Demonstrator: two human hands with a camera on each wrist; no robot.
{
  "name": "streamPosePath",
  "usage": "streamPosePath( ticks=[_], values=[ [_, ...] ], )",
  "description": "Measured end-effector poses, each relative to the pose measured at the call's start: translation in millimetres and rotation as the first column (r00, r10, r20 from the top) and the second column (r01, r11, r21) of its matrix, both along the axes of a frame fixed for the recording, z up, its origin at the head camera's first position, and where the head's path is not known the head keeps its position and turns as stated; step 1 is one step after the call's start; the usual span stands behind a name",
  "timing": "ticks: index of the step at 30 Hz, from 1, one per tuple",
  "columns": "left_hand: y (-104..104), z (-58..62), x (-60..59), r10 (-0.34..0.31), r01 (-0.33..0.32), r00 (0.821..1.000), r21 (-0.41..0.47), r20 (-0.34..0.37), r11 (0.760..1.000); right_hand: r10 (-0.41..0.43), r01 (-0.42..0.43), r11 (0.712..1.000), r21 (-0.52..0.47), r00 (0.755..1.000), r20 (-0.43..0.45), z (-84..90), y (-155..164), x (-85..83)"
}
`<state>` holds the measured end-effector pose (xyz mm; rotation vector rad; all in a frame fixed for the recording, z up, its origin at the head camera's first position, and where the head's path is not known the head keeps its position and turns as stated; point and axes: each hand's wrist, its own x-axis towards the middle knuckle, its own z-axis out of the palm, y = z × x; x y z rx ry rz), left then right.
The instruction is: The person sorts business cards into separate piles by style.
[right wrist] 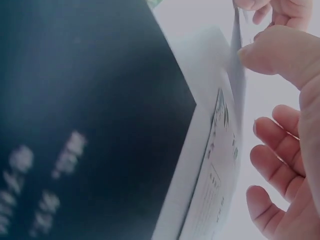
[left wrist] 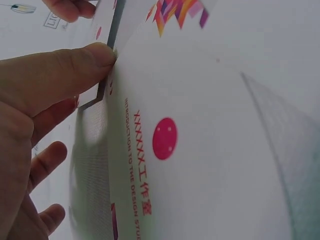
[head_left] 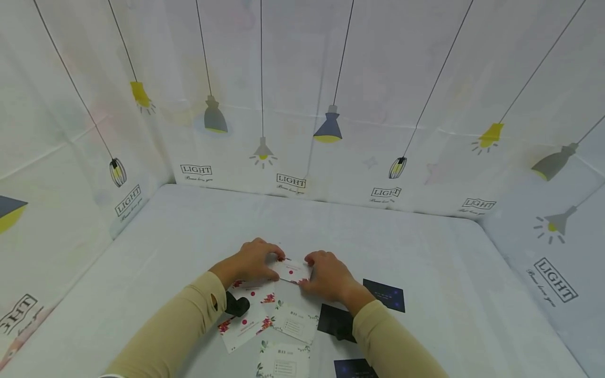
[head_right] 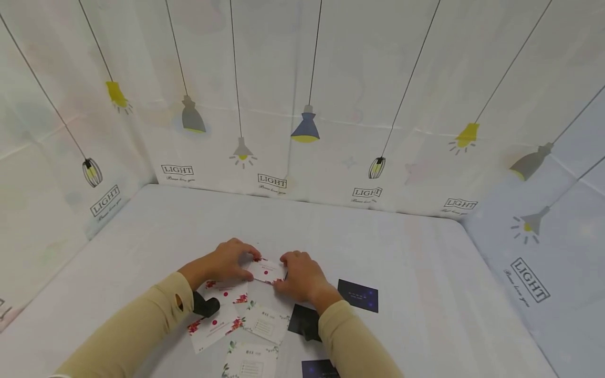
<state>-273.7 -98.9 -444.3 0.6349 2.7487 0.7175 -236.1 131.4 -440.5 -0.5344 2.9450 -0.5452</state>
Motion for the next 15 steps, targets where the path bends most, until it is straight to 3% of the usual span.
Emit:
streamPosePath(
  ticks=[8,15],
  values=[
    [-3.0,-0.3,-5.1,0.025,-0.025,1.000,-0.009,0.015,1.000,-0.006,0.007,0.996,-0.086,1.000,0.017,5.4,2.0,-5.8],
    [-6.7,4.5,-11.5,0.063,-0.064,0.998,0.037,0.017,0.997,-0.010,0.012,0.992,-0.123,1.000,0.012,5.9,0.9,-12.1]
  ],
)
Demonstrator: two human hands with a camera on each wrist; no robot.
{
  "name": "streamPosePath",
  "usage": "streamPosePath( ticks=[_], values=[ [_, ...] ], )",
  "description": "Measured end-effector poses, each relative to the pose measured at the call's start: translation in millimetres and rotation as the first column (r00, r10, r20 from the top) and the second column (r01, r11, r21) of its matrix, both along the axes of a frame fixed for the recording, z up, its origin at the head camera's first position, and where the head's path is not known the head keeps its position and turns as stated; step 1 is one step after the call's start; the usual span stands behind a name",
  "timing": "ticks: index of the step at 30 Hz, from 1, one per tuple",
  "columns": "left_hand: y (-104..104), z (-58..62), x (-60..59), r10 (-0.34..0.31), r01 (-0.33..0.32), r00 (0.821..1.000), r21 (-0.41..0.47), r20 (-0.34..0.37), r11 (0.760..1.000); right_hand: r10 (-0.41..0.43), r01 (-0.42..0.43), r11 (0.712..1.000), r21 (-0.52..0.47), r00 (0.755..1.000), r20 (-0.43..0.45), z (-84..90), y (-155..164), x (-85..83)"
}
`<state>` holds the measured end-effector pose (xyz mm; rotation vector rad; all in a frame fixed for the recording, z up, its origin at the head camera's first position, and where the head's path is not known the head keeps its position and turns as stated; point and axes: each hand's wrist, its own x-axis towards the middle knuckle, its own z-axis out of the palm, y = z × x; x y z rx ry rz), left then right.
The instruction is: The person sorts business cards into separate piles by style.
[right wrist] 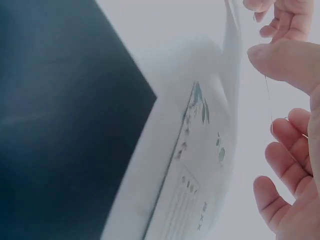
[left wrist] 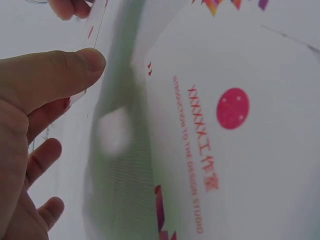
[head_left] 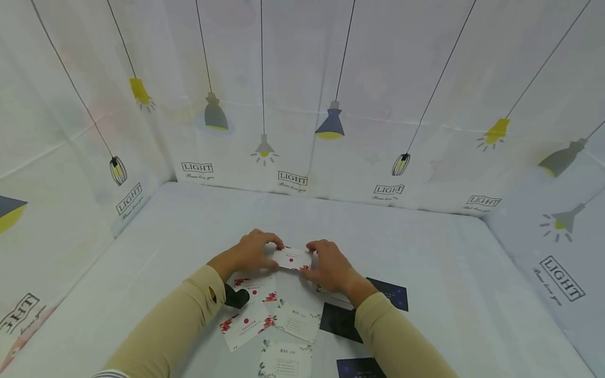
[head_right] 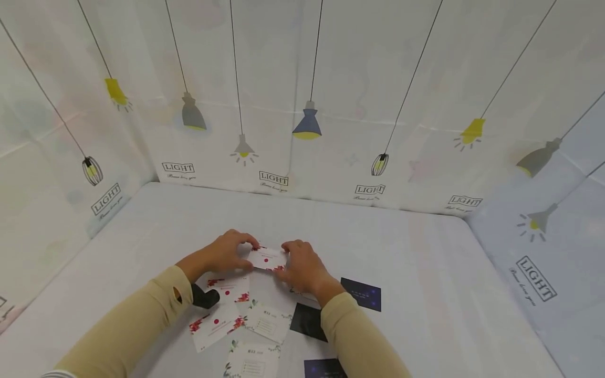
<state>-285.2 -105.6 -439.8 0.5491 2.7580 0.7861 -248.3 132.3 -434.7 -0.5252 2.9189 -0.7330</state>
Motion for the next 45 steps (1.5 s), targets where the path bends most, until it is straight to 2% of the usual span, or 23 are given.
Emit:
streamPosePath(
  ticks=[6,16,25,31,36,45],
  values=[
    [-0.5,3.4,-9.1,-0.009,0.010,1.000,0.032,-0.026,0.999,-0.032,0.032,0.999,0.000,0.999,-0.005,0.5,-4.1,-8.2],
    [-6.7,7.9,-26.1,0.014,-0.013,0.999,0.017,-0.052,1.000,-0.063,0.060,0.993,-0.098,0.998,-0.025,2.0,-14.1,-24.3],
    [-13.5,7.3,-37.0,0.045,-0.044,0.999,0.036,-0.023,0.998,-0.070,0.070,0.990,-0.127,0.998,0.003,-0.6,-22.8,-39.2],
    [-19.1,-1.4,-45.5,0.076,-0.076,0.997,0.038,0.004,0.996,-0.079,0.081,0.988,-0.134,0.997,0.020,-6.4,-29.8,-50.2],
    [-24.6,-7.7,-52.1,0.077,-0.077,0.997,0.036,0.004,0.996,-0.078,0.086,0.987,-0.136,0.995,0.061,-10.0,-35.5,-57.6],
    [-32.9,-12.7,-57.5,0.092,-0.095,0.995,0.084,0.037,0.992,-0.085,0.100,0.981,-0.168,0.992,0.092,-14.5,-43.3,-64.5]
  ],
)
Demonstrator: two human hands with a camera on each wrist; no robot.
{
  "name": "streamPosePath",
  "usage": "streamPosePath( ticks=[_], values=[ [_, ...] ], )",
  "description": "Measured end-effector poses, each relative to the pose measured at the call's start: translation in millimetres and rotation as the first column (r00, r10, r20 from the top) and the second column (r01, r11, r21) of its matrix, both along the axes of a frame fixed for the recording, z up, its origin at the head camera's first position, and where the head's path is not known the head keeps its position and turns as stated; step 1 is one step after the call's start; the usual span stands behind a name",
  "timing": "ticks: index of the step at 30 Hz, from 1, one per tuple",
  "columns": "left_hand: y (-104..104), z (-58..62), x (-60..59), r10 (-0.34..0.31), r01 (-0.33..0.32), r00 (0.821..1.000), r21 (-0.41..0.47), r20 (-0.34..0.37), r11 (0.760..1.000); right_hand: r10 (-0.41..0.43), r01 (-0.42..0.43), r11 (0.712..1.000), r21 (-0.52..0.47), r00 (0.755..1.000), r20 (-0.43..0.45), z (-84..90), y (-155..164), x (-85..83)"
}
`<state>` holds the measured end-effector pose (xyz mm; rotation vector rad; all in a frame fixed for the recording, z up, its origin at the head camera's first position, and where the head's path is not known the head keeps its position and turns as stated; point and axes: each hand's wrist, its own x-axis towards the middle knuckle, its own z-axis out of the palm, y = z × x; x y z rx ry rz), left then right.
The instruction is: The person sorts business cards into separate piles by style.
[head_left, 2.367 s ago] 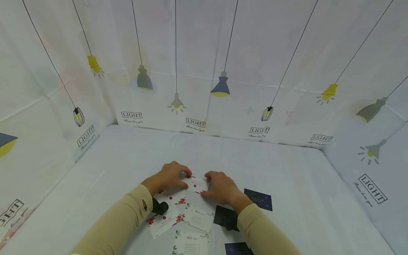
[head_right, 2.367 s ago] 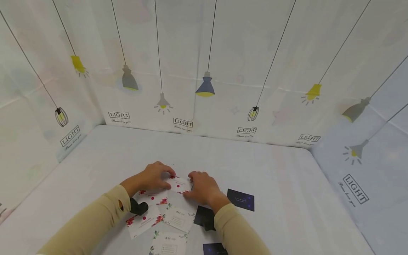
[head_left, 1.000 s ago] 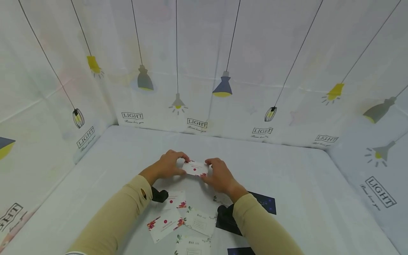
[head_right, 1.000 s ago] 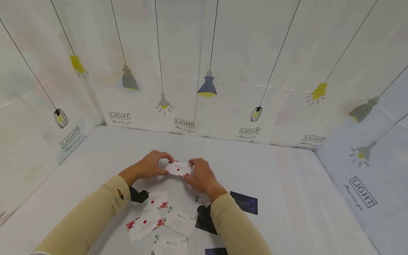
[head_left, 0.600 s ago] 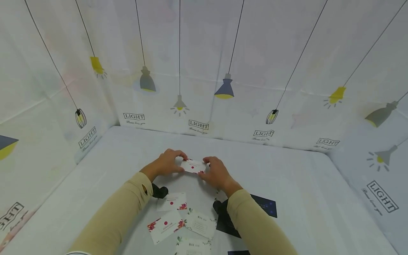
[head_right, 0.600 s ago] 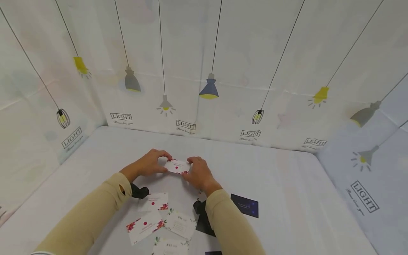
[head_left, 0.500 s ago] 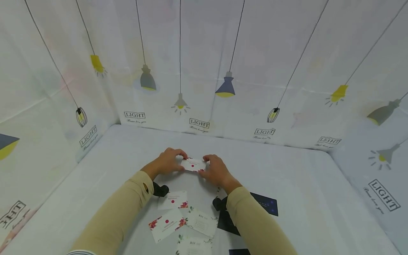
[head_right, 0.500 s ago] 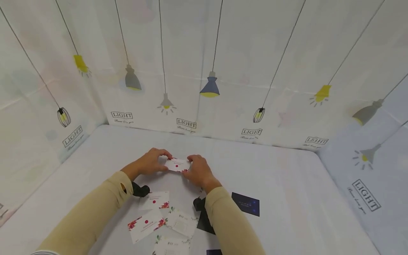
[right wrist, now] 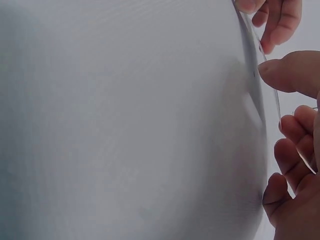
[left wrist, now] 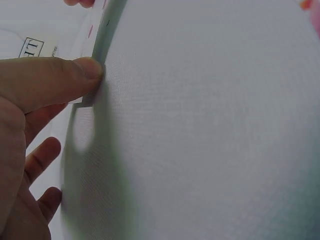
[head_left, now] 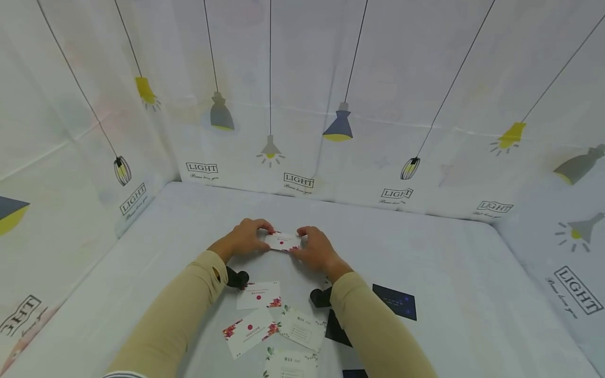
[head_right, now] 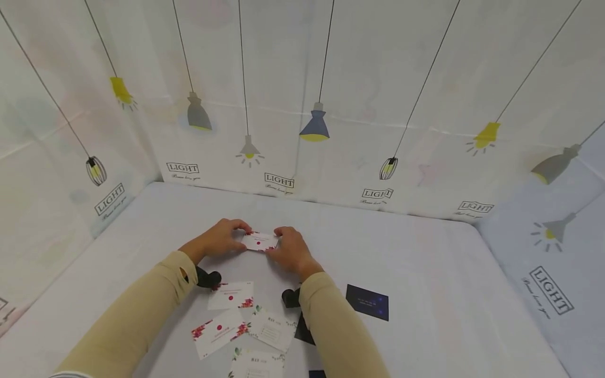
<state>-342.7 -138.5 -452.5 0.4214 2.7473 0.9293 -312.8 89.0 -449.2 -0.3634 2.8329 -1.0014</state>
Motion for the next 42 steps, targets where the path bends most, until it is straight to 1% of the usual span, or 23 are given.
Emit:
streamPosePath(
  ticks=[5,10,17,24,29,37,42],
  values=[
    [-2.4,-2.3,-4.8,0.013,-0.013,1.000,0.002,0.008,1.000,-0.013,0.014,1.000,-0.017,1.000,0.017,-2.3,-2.9,-1.7],
    [-0.9,-4.0,-9.1,0.016,-0.016,1.000,-0.013,0.020,1.000,-0.027,0.027,1.000,-0.004,1.000,-0.005,-6.4,-3.1,-3.8],
    [0.6,-2.1,-8.8,0.034,-0.033,0.999,-0.028,0.024,0.999,-0.039,0.039,0.999,0.004,0.999,0.022,-8.4,-3.5,-7.3],
    [-0.5,-1.8,-7.7,0.040,-0.040,0.999,-0.021,0.023,0.999,-0.032,0.032,0.999,0.042,0.999,-0.001,-9.7,-5.1,-9.5],
    [-0.8,-3.7,-9.2,0.037,-0.036,0.999,-0.018,0.019,0.999,-0.042,0.041,0.998,0.056,0.999,0.007,-9.4,-5.7,-9.4],
    [-2.4,-4.1,-7.3,0.041,-0.041,0.999,-0.018,-0.002,0.999,-0.032,0.033,0.998,0.052,0.999,-0.006,-10.6,-6.4,-10.6],
    [-3.1,-3.5,-5.0,0.047,-0.048,0.999,-0.037,-0.023,0.998,-0.038,0.038,0.998,0.053,0.999,-0.004,-12.7,-7.3,-11.7]
  ],
)
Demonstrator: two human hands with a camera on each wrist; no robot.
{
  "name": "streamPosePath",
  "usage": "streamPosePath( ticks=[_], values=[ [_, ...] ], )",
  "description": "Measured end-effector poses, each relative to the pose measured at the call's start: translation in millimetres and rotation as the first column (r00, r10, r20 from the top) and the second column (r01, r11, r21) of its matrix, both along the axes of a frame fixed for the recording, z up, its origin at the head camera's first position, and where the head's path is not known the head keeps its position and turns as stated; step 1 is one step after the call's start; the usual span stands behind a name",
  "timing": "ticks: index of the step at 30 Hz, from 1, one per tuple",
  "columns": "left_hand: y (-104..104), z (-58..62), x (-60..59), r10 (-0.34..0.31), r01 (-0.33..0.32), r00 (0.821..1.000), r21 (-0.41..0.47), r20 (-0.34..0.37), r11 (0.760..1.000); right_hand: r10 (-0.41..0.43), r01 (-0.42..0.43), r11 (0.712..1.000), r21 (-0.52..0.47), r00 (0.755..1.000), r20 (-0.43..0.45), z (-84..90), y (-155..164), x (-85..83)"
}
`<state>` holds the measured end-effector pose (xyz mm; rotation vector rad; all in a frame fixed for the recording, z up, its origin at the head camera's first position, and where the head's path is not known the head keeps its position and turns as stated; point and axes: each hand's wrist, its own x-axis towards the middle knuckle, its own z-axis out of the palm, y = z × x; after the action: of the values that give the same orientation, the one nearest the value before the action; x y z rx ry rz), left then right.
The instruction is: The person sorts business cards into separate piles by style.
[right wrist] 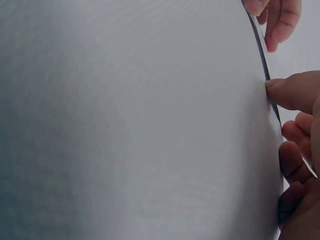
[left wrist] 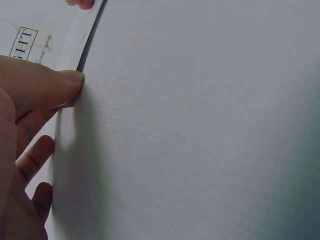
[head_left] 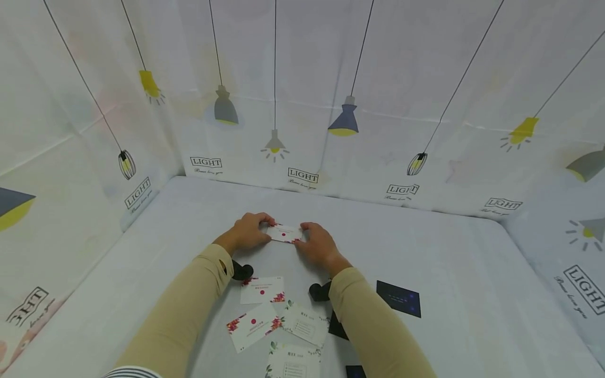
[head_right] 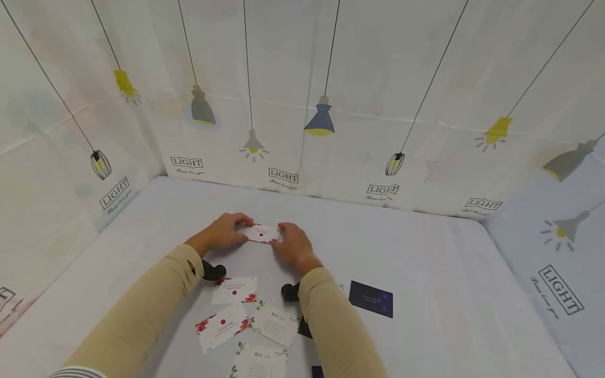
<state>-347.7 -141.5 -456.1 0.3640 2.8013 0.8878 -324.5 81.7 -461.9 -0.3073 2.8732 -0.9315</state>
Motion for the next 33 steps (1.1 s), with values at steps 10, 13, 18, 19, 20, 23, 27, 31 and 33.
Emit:
streamPosePath(
  ticks=[10,13,18,19,20,23,27,31,33],
  values=[
    [-1.9,-3.4,1.8,0.000,0.000,1.000,0.014,-0.015,1.000,0.002,-0.002,1.000,-0.009,1.000,-0.013,-0.6,-1.4,3.2],
    [-3.0,-4.6,3.0,-0.002,0.002,1.000,0.008,-0.016,1.000,-0.001,0.001,1.000,-0.004,1.000,-0.006,-1.3,-2.6,4.6],
    [-3.8,-6.5,4.9,-0.008,0.008,1.000,0.007,-0.017,1.000,-0.007,0.007,1.000,0.000,1.000,-0.005,-2.5,-3.9,5.8],
    [-3.9,-6.7,5.3,-0.009,0.009,1.000,0.009,-0.022,1.000,-0.009,0.008,1.000,-0.001,1.000,-0.007,-2.6,-4.1,6.0],
    [-3.9,-6.7,5.6,-0.006,0.007,1.000,0.012,-0.023,1.000,-0.012,0.012,1.000,-0.002,1.000,-0.007,-2.6,-4.2,6.1],
    [-3.8,-6.0,6.4,-0.006,0.006,1.000,0.017,-0.029,1.000,-0.019,0.019,1.000,-0.008,1.000,-0.006,-2.5,-4.5,6.7],
    [-3.5,-5.1,5.9,-0.010,0.010,1.000,0.013,-0.030,1.000,-0.013,0.013,1.000,-0.009,1.000,-0.008,-2.5,-3.8,5.9],
    [-3.3,-5.4,2.2,-0.015,0.017,0.999,0.030,-0.051,0.999,0.001,-0.001,1.000,-0.002,1.000,-0.016,-0.5,-1.5,3.8],
    [-3.4,-5.5,-0.3,-0.014,0.017,0.998,0.051,-0.053,0.999,0.005,-0.005,1.000,0.002,1.000,-0.009,1.6,0.4,3.0]
  ],
)
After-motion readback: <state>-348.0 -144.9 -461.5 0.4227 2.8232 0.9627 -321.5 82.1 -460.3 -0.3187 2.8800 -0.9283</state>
